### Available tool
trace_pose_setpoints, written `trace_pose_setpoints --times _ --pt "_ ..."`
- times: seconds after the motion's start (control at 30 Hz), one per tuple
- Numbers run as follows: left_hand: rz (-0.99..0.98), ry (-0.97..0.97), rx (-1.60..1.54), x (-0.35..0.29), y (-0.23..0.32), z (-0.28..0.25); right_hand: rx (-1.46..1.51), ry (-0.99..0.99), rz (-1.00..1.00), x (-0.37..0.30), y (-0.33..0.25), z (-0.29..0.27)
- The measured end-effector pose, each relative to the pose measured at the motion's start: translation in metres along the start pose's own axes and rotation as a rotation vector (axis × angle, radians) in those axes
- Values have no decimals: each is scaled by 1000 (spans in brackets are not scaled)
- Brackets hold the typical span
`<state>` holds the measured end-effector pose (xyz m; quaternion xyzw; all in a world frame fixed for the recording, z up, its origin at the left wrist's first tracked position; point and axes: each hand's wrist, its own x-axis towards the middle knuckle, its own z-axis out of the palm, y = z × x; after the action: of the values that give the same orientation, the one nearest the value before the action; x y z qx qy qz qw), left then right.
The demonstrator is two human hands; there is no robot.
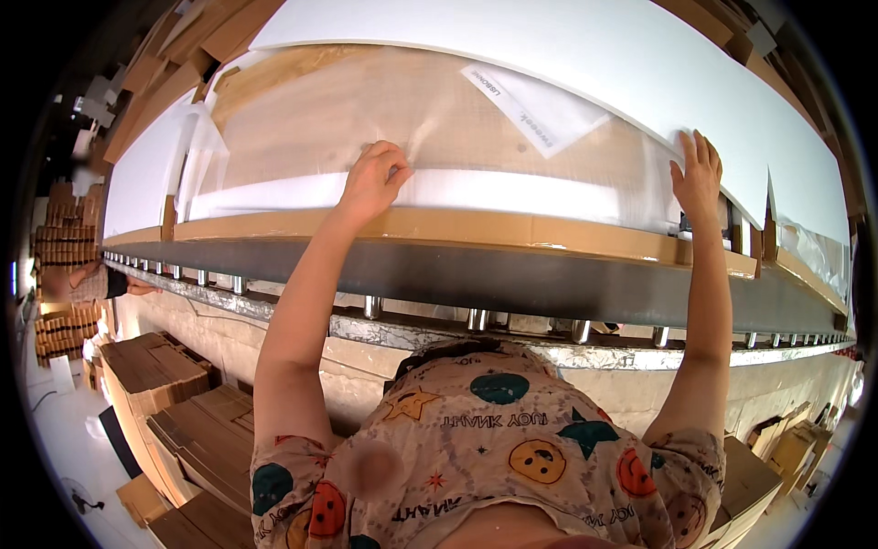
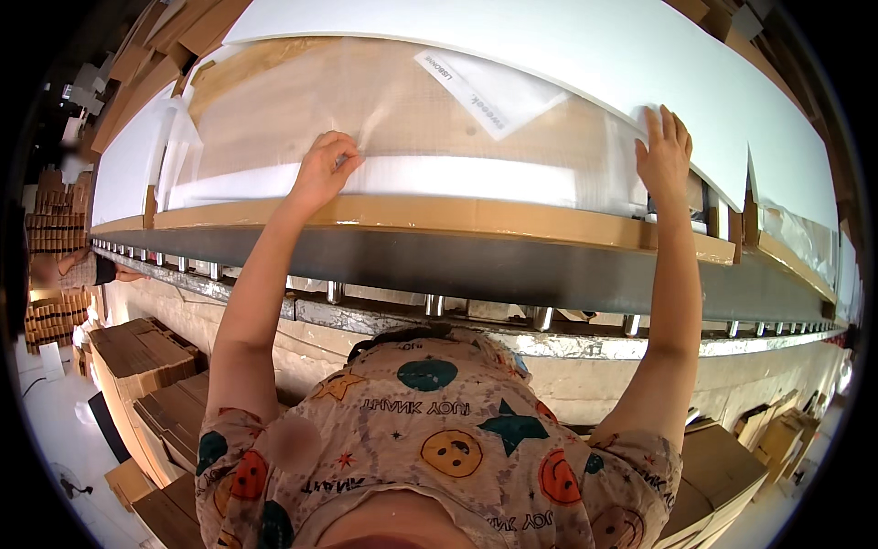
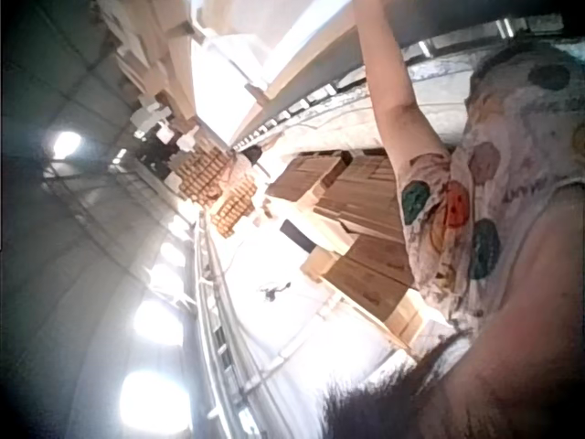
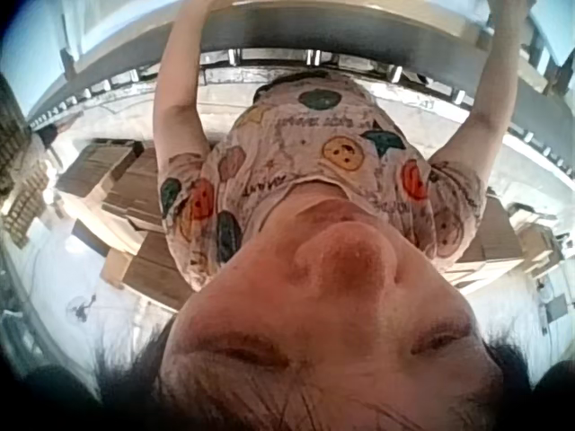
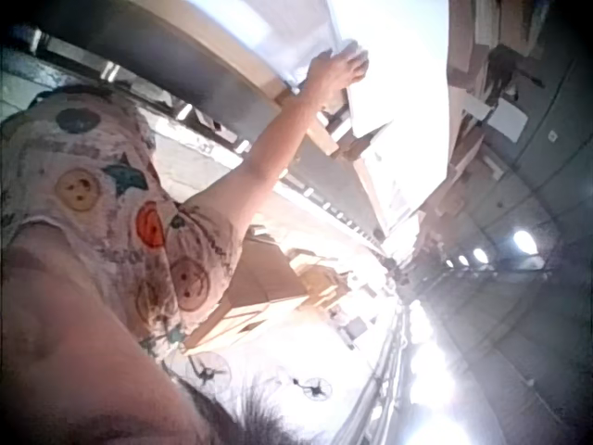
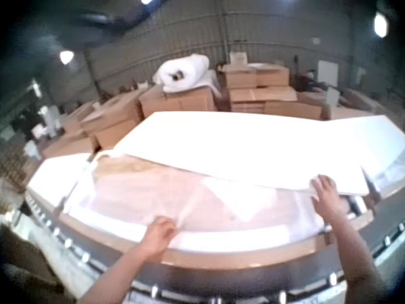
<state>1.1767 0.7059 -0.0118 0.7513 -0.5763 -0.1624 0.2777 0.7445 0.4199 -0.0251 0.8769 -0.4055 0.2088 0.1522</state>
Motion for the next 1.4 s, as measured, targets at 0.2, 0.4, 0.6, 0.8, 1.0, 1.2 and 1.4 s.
trace_pose_setpoints --times 0.2,0.4,0.6,0.8,1.0,1.2,1.4 --pt "-92 -152 -62 -2 27 -7 853 -451 -60 8 -95 -43" --pt "-45 -450 247 9 52 -18 666 -718 -312 15 -106 -53" --pt "82 -312 339 -7 35 -7 586 -626 -444 11 -115 -49" --pt "315 -127 401 -11 24 -10 573 -433 -555 1 -102 -45" --pt "340 318 425 -17 3 6 747 -329 -332 -2 -113 -59" --pt "333 588 603 40 0 16 481 52 -269 17 -101 6" --pt "258 605 744 72 5 7 347 180 -52 49 -96 28"
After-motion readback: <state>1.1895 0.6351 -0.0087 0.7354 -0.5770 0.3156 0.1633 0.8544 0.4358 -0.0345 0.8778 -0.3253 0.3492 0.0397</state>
